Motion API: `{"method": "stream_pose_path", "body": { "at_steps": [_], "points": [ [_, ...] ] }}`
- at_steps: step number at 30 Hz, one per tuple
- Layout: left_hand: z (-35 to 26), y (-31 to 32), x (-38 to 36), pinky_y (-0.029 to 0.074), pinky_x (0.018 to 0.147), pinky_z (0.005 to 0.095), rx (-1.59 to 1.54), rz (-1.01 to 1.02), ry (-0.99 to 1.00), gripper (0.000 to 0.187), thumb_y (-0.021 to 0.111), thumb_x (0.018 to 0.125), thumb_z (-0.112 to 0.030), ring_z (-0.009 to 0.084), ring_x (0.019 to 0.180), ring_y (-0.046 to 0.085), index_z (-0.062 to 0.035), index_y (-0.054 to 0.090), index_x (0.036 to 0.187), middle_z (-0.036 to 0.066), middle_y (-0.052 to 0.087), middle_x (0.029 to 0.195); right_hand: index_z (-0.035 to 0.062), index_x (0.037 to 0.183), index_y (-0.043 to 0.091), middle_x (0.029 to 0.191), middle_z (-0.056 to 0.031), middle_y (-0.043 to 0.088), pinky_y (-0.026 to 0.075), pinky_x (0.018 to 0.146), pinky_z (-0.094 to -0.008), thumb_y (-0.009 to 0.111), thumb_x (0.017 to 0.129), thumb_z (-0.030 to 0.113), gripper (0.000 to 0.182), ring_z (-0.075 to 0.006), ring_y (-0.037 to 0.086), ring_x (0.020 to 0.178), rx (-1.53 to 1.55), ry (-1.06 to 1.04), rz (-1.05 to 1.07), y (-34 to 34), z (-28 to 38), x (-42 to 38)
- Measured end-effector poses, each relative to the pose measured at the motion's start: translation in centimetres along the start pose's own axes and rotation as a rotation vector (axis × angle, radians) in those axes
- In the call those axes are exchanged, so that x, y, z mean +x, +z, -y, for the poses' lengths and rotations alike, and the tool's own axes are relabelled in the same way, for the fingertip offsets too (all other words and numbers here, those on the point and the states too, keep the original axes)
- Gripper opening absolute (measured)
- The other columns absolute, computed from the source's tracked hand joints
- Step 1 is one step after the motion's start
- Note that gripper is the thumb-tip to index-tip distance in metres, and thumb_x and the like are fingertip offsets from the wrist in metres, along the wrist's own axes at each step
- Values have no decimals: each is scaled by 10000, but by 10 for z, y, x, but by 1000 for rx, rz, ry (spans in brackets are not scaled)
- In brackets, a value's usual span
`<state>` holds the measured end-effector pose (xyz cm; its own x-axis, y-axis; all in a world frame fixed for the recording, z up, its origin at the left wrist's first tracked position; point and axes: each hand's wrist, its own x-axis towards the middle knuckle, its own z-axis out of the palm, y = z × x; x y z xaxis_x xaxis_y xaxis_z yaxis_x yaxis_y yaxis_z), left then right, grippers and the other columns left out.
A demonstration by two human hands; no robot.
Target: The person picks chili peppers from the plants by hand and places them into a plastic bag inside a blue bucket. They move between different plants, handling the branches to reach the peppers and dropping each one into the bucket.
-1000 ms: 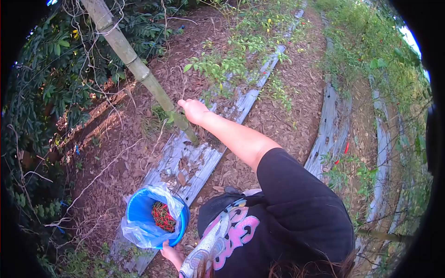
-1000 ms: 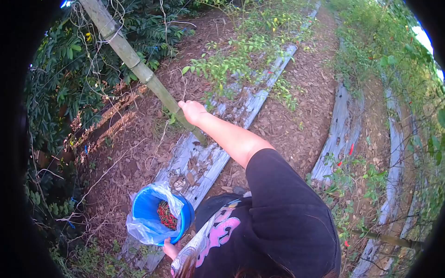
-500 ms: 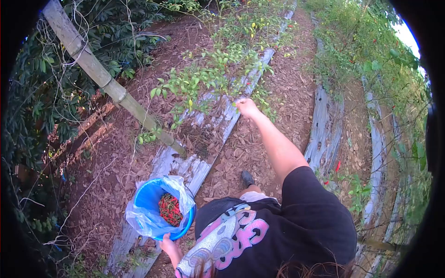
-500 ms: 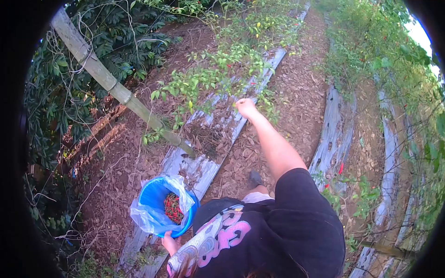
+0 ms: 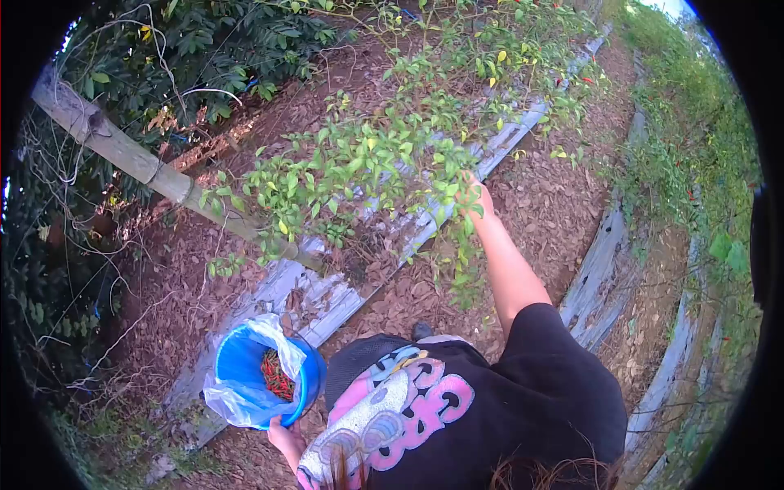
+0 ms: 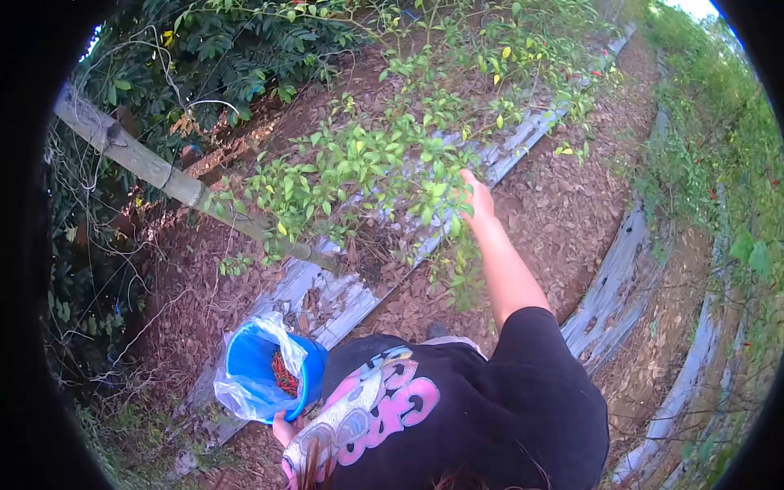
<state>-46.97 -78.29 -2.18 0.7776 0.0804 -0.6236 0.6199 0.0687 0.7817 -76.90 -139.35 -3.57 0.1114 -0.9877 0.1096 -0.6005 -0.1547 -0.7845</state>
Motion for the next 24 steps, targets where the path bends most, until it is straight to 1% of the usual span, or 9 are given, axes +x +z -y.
{"method": "stream_pose_path", "body": {
  "at_steps": [2, 8, 10, 12, 14, 17, 19, 21, 24],
  "points": [
    [15, 2, 2, 550, 607, 334, -21, 13, -42, 242, 507, 758, -82, 231, 711, 615, 8, 515, 982, 114, 592, 880, 121, 1091, 568, 899, -87, 642, 463, 669, -347, 520, 853, 309, 307, -222, 597, 794, 41, -40, 90, 28, -23, 16],
    [35, 2, 24, 531, 466, 285, 64, -66, -201, 154, 515, 761, -96, 204, 563, 587, -2, 521, 883, 98, 590, 792, 84, 946, 572, 928, -101, 617, 472, 689, -357, 499, 828, 290, 248, -237, 587, 845, -715, -467, 95, 105, -106, 58],
    [35, 18, 15, 525, 479, 287, 107, -40, -185, 159, 524, 756, -99, 202, 586, 589, -10, 520, 887, 98, 588, 802, 76, 921, 585, 944, -114, 629, 485, 724, -400, 569, 777, 284, 253, -273, 601, 884, -534, -173, 407, 80, -68, 49],
    [39, 30, 7, 527, 538, 307, 107, -1, -147, 191, 535, 748, -101, 208, 653, 598, -23, 518, 921, 99, 589, 839, 58, 890, 592, 903, -142, 628, 483, 713, -412, 559, 777, 273, 244, -316, 597, 864, 25, -194, 402, 101, -104, 51],
    [39, 49, -1, 529, 575, 325, 158, 7, -107, 205, 537, 748, -103, 214, 692, 600, -27, 515, 938, 98, 586, 859, 64, 855, 594, 802, -157, 615, 478, 675, -422, 558, 775, 271, 225, -350, 596, 795, -462, -348, 597, 32, -6, 19],
    [46, 48, 12, 533, 603, 338, 139, 54, -125, 218, 539, 749, -104, 221, 735, 600, -31, 512, 953, 91, 580, 876, 57, 873, 598, 858, -174, 623, 485, 696, -429, 538, 784, 264, 234, -358, 596, 821, -51, -236, 635, 93, -67, 36],
    [50, 48, 26, 534, 607, 339, 122, 93, -125, 218, 538, 749, -102, 223, 747, 600, -33, 513, 954, 92, 578, 877, 39, 894, 615, 862, -154, 637, 490, 717, -384, 509, 798, 207, 221, -289, 624, 816, 473, 70, 564, 87, -68, 21],
    [50, 49, 27, 541, 596, 336, 117, 97, -125, 220, 531, 748, -92, 231, 739, 602, -27, 514, 957, 99, 578, 879, 29, 895, 623, 933, -170, 637, 486, 756, -383, 527, 792, 218, 235, -303, 621, 844, -309, -95, 497, 34, 11, -7],
    [45, 64, 15, 546, 574, 344, 85, 59, -139, 223, 523, 739, -77, 254, 742, 613, -3, 510, 949, 123, 585, 882, 59, 947, 624, 1002, -146, 634, 489, 771, -395, 508, 797, 286, 296, -303, 619, 877, -582, 29, 483, 21, 50, -28]
  ]
}}
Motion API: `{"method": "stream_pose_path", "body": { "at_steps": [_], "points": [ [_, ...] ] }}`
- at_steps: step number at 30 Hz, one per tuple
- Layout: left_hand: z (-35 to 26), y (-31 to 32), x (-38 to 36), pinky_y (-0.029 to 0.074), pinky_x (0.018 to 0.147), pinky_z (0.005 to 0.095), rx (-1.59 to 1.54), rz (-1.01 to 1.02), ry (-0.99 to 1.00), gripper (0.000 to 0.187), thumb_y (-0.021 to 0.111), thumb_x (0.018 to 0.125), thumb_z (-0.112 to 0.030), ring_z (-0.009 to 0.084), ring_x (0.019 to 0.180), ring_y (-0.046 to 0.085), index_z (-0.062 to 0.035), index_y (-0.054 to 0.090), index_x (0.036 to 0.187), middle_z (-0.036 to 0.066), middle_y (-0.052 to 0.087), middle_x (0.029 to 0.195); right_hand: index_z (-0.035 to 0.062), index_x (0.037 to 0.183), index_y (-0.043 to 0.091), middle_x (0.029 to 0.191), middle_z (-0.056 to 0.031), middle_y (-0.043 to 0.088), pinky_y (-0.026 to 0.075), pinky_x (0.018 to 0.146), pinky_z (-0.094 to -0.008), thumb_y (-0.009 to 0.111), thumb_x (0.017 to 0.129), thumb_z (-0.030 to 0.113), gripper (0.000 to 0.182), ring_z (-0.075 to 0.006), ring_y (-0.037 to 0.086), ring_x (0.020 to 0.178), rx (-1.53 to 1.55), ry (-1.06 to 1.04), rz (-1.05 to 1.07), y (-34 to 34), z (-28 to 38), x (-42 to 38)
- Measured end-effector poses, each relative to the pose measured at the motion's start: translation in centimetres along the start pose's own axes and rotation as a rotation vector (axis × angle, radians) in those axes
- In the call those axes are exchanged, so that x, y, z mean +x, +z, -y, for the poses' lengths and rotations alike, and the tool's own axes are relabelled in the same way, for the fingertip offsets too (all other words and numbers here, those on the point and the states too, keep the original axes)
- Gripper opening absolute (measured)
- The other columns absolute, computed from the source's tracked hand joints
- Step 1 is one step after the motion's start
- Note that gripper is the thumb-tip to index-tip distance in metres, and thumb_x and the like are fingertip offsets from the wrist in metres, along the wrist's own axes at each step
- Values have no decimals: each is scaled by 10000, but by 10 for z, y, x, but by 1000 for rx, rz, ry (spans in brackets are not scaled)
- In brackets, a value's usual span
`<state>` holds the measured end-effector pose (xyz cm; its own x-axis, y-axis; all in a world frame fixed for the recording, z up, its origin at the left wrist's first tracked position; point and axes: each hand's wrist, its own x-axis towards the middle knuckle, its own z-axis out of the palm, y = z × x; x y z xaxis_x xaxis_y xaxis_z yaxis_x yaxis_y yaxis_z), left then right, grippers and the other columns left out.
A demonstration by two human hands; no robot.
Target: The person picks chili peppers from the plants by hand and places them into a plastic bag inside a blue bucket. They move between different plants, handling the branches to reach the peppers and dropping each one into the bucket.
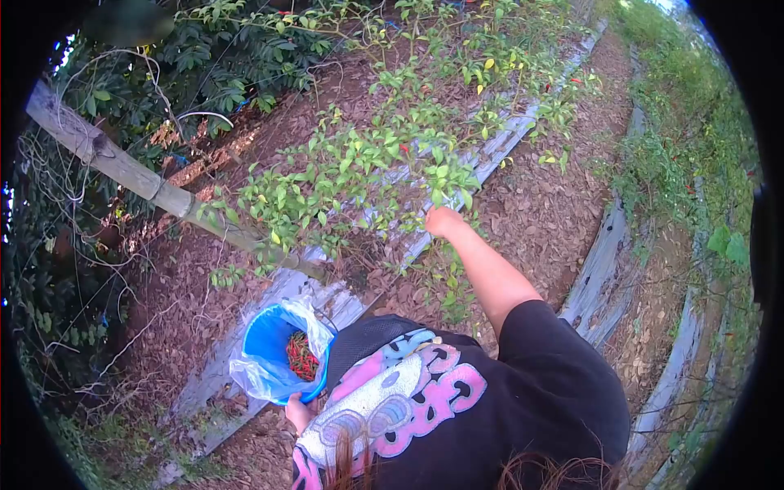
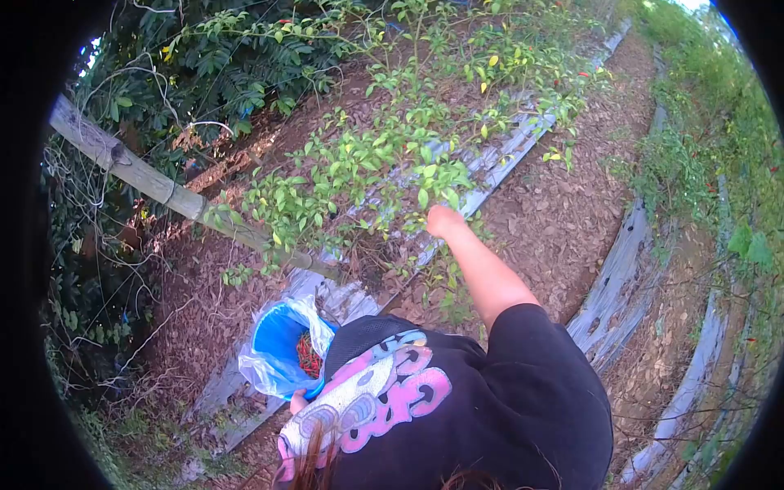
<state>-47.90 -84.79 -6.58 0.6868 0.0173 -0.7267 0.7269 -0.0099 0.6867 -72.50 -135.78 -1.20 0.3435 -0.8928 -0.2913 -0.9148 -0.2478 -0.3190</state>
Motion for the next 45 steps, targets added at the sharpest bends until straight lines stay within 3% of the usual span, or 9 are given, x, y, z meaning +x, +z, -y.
{"method": "stream_pose_path", "body": {
  "at_steps": [11, 18, 27, 30, 34, 37, 39, 40, 45],
  "points": [
    [36, -23, 28, 535, 587, 360, 119, 16, -58, 240, 517, 714, -59, 281, 747, 617, 37, 527, 933, 152, 603, 844, 64, 917, 650, 900, -171, 642, 479, 768, -412, 425, 853, 323, 349, -322, 616, 867, 267, 127, -306, 14, 22, -20],
    [45, -16, 37, 524, 613, 363, 224, 29, -71, 251, 517, 702, -60, 286, 760, 618, 48, 540, 927, 160, 609, 848, 43, 890, 657, 904, -193, 643, 471, 782, -425, 435, 853, 353, 384, -349, 615, 871, 192, 134, -186, -2, 18, -23],
    [47, 14, 49, 511, 647, 366, 307, 85, -67, 266, 517, 686, -63, 292, 775, 620, 62, 556, 918, 169, 616, 855, 136, 905, 647, 878, -163, 640, 481, 755, -408, 479, 799, 209, 211, -329, 619, 793, 40, 31, -750, 103, -49, 22],
    [52, 24, 53, 506, 658, 367, 326, 98, -67, 272, 517, 681, -63, 294, 781, 621, 67, 561, 915, 173, 619, 857, 177, 979, 625, 917, -171, 633, 478, 764, -392, 497, 777, 132, 243, -330, 614, 849, 210, 294, -197, 14, -14, -38],
    [59, 34, 55, 500, 673, 369, 378, 119, -46, 279, 517, 674, -64, 297, 788, 621, 73, 568, 911, 177, 622, 860, 148, 1051, 586, 899, -168, 632, 466, 761, -397, 493, 789, 64, 291, -319, 612, 853, 276, 38, -323, 11, -18, -55],
    [61, 42, 53, 495, 685, 370, 458, 149, 7, 285, 517, 669, -65, 299, 793, 622, 78, 574, 909, 180, 624, 862, 118, 1084, 575, 814, -92, 633, 472, 713, -345, 526, 831, 140, 258, -229, 614, 739, 746, 5, -324, 27, -27, -46],
    [66, 58, 51, 492, 692, 371, 524, 174, 56, 289, 517, 665, -66, 301, 796, 622, 81, 577, 907, 182, 626, 863, 89, 1064, 560, 658, 7, 535, 306, 376, -249, 506, 848, 134, 227, -72, 429, 477, 1268, 77, -84, -26, -5, -101],
    [68, 64, 48, 491, 696, 371, 558, 185, 82, 291, 517, 664, -66, 302, 798, 623, 82, 579, 906, 183, 627, 864, 100, 1048, 550, 627, 25, 482, 214, 346, -228, 489, 876, 145, 188, -58, 364, 447, 1471, 40, 0, -34, -3, -114],
    [97, 108, 33, 483, 715, 373, 761, 248, 234, 301, 517, 655, -67, 305, 807, 624, 90, 588, 901, 188, 631, 867, 114, 1030, 510, 623, 56, 391, 216, 406, -208, 485, 913, 229, 166, -73, 331, 515, 2185, -103, 405, -44, -43, -155]
  ]
}}
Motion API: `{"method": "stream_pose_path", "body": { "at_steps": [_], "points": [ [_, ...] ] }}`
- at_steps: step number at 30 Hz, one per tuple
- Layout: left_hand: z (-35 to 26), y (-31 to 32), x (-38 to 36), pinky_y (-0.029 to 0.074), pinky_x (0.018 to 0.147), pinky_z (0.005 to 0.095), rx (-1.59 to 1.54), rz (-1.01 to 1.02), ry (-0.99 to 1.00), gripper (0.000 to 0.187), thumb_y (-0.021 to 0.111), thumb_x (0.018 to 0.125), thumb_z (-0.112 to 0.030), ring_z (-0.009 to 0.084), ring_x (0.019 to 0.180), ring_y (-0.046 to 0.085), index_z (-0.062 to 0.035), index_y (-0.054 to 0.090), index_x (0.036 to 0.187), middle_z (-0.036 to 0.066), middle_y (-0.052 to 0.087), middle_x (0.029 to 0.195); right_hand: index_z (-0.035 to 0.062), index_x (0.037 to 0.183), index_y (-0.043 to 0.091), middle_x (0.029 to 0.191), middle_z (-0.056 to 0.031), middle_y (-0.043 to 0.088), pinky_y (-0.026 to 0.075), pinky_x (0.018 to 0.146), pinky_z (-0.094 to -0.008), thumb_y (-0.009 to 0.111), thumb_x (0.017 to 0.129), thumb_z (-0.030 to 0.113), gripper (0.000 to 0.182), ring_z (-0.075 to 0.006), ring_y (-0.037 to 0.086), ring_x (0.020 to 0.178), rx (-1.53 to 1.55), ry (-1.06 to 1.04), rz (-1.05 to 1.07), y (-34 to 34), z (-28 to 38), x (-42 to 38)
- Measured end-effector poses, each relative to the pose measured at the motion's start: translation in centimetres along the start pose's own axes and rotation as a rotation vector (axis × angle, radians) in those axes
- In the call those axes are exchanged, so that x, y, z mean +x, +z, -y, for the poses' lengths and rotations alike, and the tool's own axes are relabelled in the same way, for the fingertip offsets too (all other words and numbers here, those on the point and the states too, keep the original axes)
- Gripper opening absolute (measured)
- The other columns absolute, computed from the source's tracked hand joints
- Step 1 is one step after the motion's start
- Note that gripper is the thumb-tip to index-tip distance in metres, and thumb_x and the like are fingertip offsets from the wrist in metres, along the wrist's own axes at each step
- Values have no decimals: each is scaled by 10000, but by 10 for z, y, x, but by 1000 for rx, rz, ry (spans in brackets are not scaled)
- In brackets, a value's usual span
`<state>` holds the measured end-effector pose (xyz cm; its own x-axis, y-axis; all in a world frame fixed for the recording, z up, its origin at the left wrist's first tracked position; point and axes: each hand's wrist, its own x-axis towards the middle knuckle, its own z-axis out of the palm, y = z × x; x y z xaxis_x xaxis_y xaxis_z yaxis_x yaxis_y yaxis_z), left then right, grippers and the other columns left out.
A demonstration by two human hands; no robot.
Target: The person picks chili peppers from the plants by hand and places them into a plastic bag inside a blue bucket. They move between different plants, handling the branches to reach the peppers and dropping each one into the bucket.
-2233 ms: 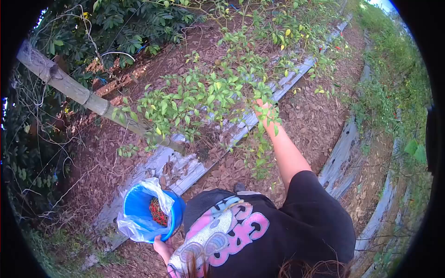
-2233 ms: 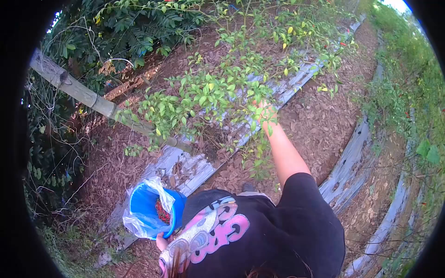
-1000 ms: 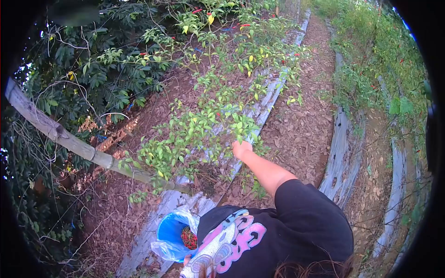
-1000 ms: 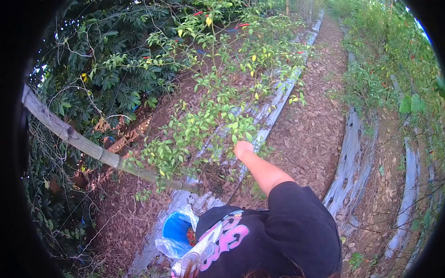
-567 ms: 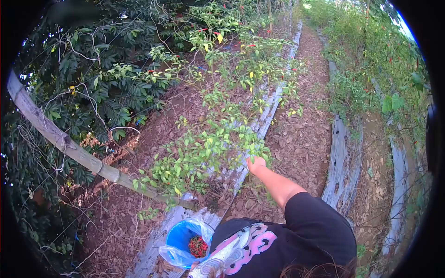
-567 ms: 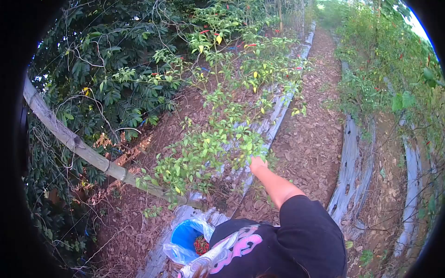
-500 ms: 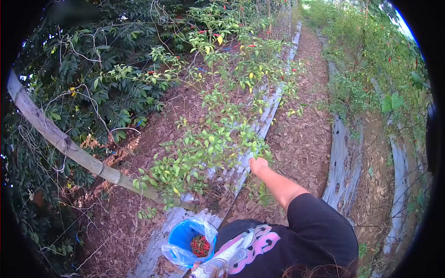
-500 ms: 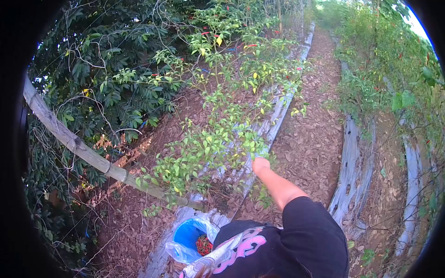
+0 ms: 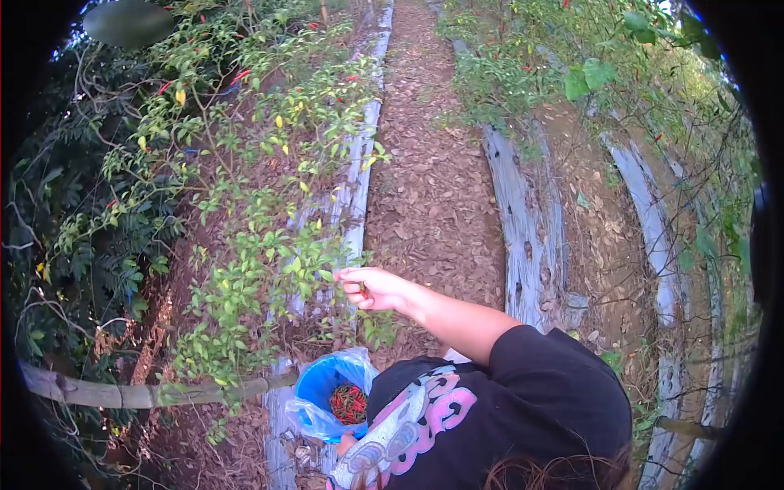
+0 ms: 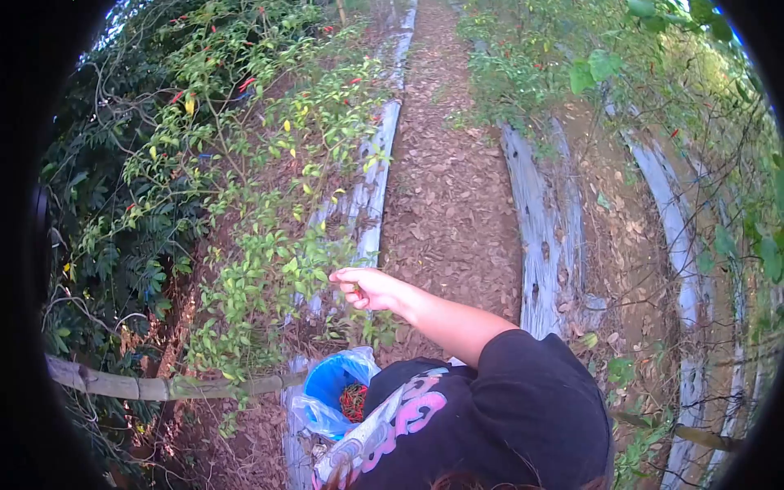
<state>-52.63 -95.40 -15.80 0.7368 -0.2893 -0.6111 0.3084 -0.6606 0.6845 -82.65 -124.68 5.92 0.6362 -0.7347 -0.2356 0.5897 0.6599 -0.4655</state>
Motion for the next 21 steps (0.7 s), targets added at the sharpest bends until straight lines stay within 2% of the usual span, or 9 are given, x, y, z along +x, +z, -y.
{"method": "stream_pose_path", "body": {
  "at_steps": [3, 4, 6, 8, 9, 12, 18, 20, 21],
  "points": [
    [3, 47, -11, 479, 726, 375, 149, 11, 83, 307, 517, 650, -68, 307, 812, 624, 95, 593, 898, 192, 634, 869, 125, 1060, 481, 637, 58, 351, 245, 443, -210, 488, 917, 235, 180, -75, 332, 552, 35, 49, 21, -29, 19, -31],
    [3, 65, -15, 477, 730, 375, 203, 11, 114, 309, 517, 648, -68, 308, 814, 624, 96, 595, 897, 193, 634, 870, 129, 1070, 481, 647, 56, 380, 267, 451, -226, 486, 916, 229, 184, -86, 348, 552, 14, 55, -20, -43, 27, -40],
    [3, 110, -25, 474, 737, 376, 304, 22, 162, 313, 517, 645, -69, 310, 817, 625, 100, 599, 895, 195, 636, 871, 127, 1085, 477, 691, 32, 462, 353, 486, -255, 506, 901, 208, 203, -112, 442, 582, -35, 98, -94, -69, 48, -61],
    [8, 159, -38, 471, 745, 376, 403, 59, 211, 317, 517, 641, -69, 311, 821, 625, 103, 602, 893, 197, 638, 873, 121, 1106, 468, 762, -7, 538, 436, 554, -299, 533, 882, 181, 240, -163, 543, 663, -80, 53, -132, -102, 69, -83],
    [12, 187, -45, 469, 749, 377, 447, 88, 228, 319, 517, 640, -70, 312, 822, 625, 104, 604, 892, 198, 638, 873, 114, 1125, 458, 836, -42, 565, 483, 625, -343, 557, 864, 154, 281, -203, 585, 723, -40, 55, -126, -126, 77, -89],
    [28, 268, -45, 466, 769, 374, 739, 142, 231, 356, 532, 630, -88, 315, 857, 625, 104, 608, 920, 215, 644, 911, 106, 1136, 452, 879, -56, 561, 492, 646, -366, 563, 857, 141, 303, -205, 581, 733, -83, 34, -336, -164, 107, -116],
    [-42, 383, -189, 450, 839, 392, 857, 376, 278, 386, 583, 628, -168, 328, 910, 615, 101, 616, 902, 237, 634, 969, 58, 1230, 399, 983, -65, 553, 473, 702, -323, 604, 812, 181, 481, -168, 553, 823, -556, 21, -632, -211, 147, -148],
    [-40, 413, -197, 493, 764, 378, 816, 512, 424, 358, 592, 643, -145, 300, 863, 630, 84, 612, 917, 225, 641, 896, 52, 1240, 393, 1004, -69, 552, 460, 724, -313, 608, 809, 190, 501, -166, 543, 851, -707, -7, -693, -218, 157, -157],
    [-68, 416, -234, 513, 719, 383, 740, 582, 310, 331, 579, 666, -111, 289, 845, 633, 69, 592, 943, 209, 632, 883, 43, 1280, 364, 1024, -91, 551, 436, 805, -319, 621, 804, 224, 571, -189, 536, 934, -810, -70, -688, -234, 157, -157]
  ]
}}
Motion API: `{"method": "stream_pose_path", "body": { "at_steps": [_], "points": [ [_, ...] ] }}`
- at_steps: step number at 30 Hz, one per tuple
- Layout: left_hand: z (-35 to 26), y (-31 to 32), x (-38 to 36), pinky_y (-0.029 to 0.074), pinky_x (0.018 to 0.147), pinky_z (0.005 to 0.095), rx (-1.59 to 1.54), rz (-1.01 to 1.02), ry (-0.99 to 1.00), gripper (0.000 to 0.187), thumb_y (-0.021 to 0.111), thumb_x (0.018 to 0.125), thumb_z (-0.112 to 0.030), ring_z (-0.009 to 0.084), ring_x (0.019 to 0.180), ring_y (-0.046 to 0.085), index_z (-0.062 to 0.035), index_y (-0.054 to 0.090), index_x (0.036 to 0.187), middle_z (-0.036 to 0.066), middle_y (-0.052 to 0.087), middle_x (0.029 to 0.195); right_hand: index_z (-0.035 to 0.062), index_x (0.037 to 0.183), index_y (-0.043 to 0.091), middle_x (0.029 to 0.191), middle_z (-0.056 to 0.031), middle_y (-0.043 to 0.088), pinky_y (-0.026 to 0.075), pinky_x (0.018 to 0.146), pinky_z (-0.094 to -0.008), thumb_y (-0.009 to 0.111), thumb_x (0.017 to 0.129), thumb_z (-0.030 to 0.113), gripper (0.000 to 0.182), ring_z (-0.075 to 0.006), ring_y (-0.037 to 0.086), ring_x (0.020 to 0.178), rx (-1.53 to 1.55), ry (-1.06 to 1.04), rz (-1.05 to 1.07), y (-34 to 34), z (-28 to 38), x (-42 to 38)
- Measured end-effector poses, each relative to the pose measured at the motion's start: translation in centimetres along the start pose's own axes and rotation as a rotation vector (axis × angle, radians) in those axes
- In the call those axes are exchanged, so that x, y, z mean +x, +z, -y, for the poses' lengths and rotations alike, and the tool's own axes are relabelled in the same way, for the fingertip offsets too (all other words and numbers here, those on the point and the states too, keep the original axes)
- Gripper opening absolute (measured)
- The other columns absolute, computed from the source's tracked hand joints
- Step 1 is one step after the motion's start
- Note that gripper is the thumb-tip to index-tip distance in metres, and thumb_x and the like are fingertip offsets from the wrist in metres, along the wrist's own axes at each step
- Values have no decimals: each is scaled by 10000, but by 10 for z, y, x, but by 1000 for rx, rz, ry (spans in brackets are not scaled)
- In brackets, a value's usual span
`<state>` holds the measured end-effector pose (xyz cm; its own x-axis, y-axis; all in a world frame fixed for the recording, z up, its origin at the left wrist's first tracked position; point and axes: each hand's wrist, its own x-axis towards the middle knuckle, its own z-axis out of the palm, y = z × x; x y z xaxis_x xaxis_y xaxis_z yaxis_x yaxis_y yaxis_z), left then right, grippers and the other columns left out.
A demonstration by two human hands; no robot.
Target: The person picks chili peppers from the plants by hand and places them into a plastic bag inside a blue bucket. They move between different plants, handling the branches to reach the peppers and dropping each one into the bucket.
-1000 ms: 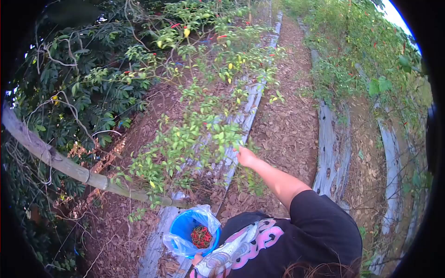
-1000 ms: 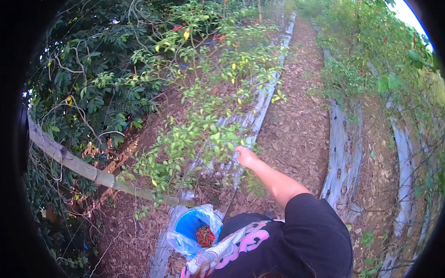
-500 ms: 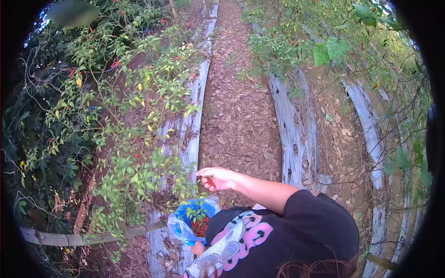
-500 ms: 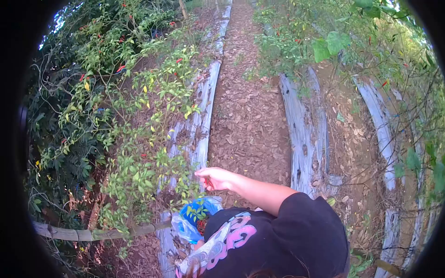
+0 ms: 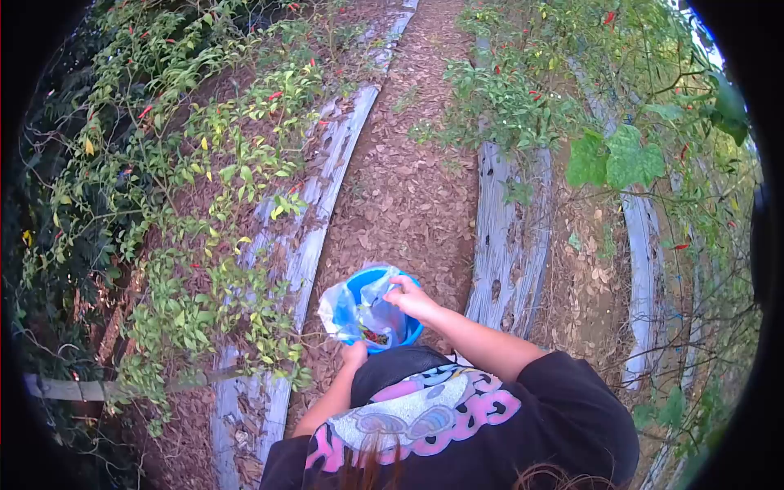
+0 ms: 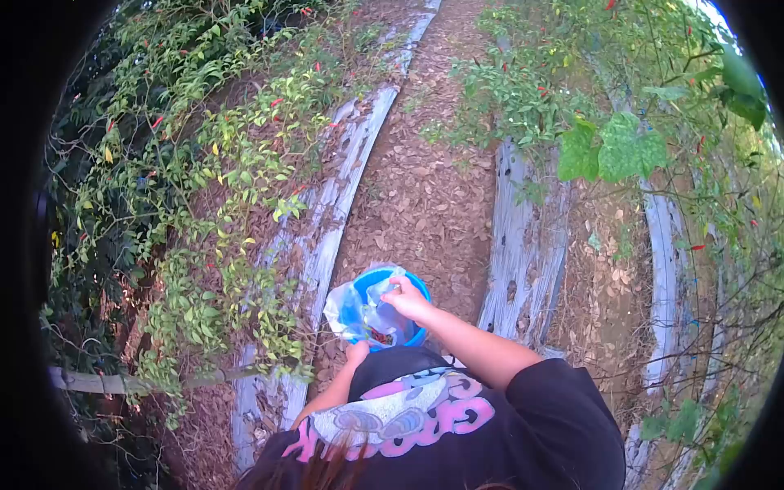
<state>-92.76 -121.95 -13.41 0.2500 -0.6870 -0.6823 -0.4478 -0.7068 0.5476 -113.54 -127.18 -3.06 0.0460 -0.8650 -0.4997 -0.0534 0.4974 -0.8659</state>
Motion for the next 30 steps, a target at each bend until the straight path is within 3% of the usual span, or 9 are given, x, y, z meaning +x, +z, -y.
{"method": "stream_pose_path", "body": {
  "at_steps": [3, 11, 15, 16, 19, 23, 24, 27, 30],
  "points": [
    [-56, 14, -15, 554, 627, 405, -363, 181, -65, 279, 526, 731, -35, 271, 809, 630, 26, 512, 1004, 155, 596, 873, -10, 1307, 334, 1195, -194, 514, 358, 984, -369, 622, 811, 215, 617, -290, 483, 1152, -67, -33, -89, -23, -8, 11],
    [-127, 41, 16, 562, 653, 398, -653, 273, -121, 278, 492, 764, -17, 265, 802, 613, 5, 450, 1038, 127, 567, 915, 17, 1079, 505, 942, -151, 535, 432, 842, -338, 661, 701, 134, 426, -274, 545, 930, -683, -477, -770, -133, -10, 7],
    [-154, 56, 42, 569, 582, 316, -640, 219, -117, 257, 493, 792, -49, 252, 749, 631, 35, 453, 1032, 157, 577, 891, 10, 1249, 376, 1132, -207, 520, 519, 641, -375, 648, 777, 372, 654, -262, 603, 809, -310, 97, -474, -157, -66, 61],
    [-160, 59, 49, 572, 602, 331, -650, 221, -136, 245, 499, 785, -44, 258, 764, 631, 35, 458, 1014, 159, 582, 880, -11, 1298, 315, 1174, -232, 509, 533, 593, -404, 620, 790, 464, 759, -273, 617, 783, -169, 271, -317, -145, -12, 41],
    [-188, 60, 60, 555, 664, 344, -629, 223, -98, 225, 539, 767, -61, 260, 804, 632, 28, 504, 971, 153, 603, 866, -20, 1300, 324, 1141, -226, 530, 537, 629, -432, 629, 780, 476, 781, -298, 617, 832, 175, 457, -92, -140, -14, 96],
    [-186, 55, 106, 511, 689, 354, -16, 120, 159, 362, 608, 727, -72, 269, 758, 634, -45, 548, 1083, 146, 613, 985, -92, 976, 566, 831, -188, 626, 527, 490, -383, 604, 744, 111, 311, -260, 647, 624, 30, 358, -236, -130, -6, 150],
    [-192, 54, 113, 475, 723, 328, 3, 120, 99, 404, 671, 719, -147, 249, 815, 632, -40, 577, 1098, 137, 625, 1019, -65, 926, 615, 845, -155, 644, 534, 613, -363, 585, 704, 93, 273, -241, 645, 688, -18, 426, -275, -130, 3, 161],
    [-207, 48, 136, 473, 782, 336, -441, 370, 108, 460, 696, 732, -240, 245, 874, 621, -5, 555, 1102, 147, 627, 1013, -72, 943, 602, 842, -160, 643, 534, 597, -373, 586, 704, 84, 286, -245, 646, 674, -19, 396, -318, -138, 18, 194],
    [-236, 21, 128, 468, 846, 372, -837, 680, -287, 594, 654, 772, -393, 261, 947, 578, 16, 482, 1166, 171, 584, 1072, -25, 974, 599, 782, -157, 639, 528, 531, -377, 541, 725, 51, 267, -244, 642, 612, -227, 243, -354, -155, 34, 215]
  ]
}}
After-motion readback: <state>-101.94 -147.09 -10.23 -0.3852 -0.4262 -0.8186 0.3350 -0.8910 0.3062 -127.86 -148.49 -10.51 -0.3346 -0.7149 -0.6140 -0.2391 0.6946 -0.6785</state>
